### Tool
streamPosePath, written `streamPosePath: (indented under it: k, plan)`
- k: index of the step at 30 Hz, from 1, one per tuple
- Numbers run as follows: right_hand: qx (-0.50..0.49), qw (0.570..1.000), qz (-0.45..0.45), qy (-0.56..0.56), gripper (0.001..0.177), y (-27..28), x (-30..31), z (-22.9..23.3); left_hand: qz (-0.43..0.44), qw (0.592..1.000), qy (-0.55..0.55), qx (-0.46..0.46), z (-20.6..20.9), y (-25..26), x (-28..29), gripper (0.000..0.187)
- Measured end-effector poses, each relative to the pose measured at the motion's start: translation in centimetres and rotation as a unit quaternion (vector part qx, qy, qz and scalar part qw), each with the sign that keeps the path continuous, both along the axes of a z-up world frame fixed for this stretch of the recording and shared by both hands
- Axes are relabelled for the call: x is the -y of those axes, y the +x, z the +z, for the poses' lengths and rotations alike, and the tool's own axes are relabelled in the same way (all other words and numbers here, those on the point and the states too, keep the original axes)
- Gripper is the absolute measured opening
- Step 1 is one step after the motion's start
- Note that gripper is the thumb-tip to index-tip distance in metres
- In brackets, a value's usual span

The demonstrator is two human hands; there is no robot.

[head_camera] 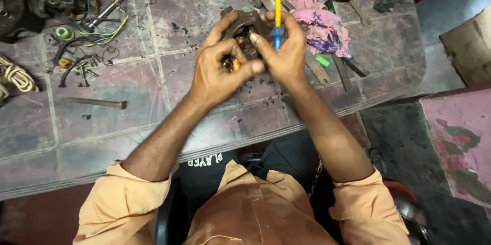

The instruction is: Disassembling and cleaning a ceiling fan motor component on a workbench using a screwdriver and file.

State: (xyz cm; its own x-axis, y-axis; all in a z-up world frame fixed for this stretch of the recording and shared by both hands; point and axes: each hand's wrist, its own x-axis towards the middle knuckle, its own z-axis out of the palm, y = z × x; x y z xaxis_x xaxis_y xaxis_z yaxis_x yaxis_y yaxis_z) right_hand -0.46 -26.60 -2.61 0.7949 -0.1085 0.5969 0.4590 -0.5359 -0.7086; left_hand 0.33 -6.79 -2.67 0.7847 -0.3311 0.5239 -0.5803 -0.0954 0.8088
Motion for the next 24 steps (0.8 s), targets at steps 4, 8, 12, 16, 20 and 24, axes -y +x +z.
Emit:
streamPosePath:
  k: [4, 8, 12, 16, 20, 24]
  plan:
    - [-0.036, 0.997, 0.055, 0.047, 0.041, 1.0, 0.8, 0.3, 0.044, 0.997, -0.032, -0.047, 0.6, -1.0, 0.5, 0.030]
    - [-0.165, 0.973, 0.086, 0.138, 0.043, 0.8, 0.7, 2.4, 0.091, 0.996, 0.020, -0.007, 1.9, -1.5, 0.6, 0.064]
    - [-0.236, 0.942, 0.114, 0.210, 0.041, 1.3, 2.4, 2.0, 0.091, 0.995, 0.021, -0.025, 1.7, -0.2, 0.6, 0.097]
    - [-0.239, 0.947, 0.103, 0.189, 0.038, 2.1, 3.6, 0.9, 0.129, 0.975, 0.159, 0.089, -0.1, 2.3, 1.3, 0.119]
    - [-0.239, 0.941, 0.118, 0.210, 0.034, 2.0, 4.6, 0.2, 0.018, 0.973, 0.227, -0.036, 0.2, 4.1, 1.7, 0.137]
    - [-0.275, 0.944, 0.056, 0.176, 0.037, 1.1, 4.1, 1.3, -0.103, 0.988, 0.105, -0.049, 0.3, 4.8, 0.9, 0.128]
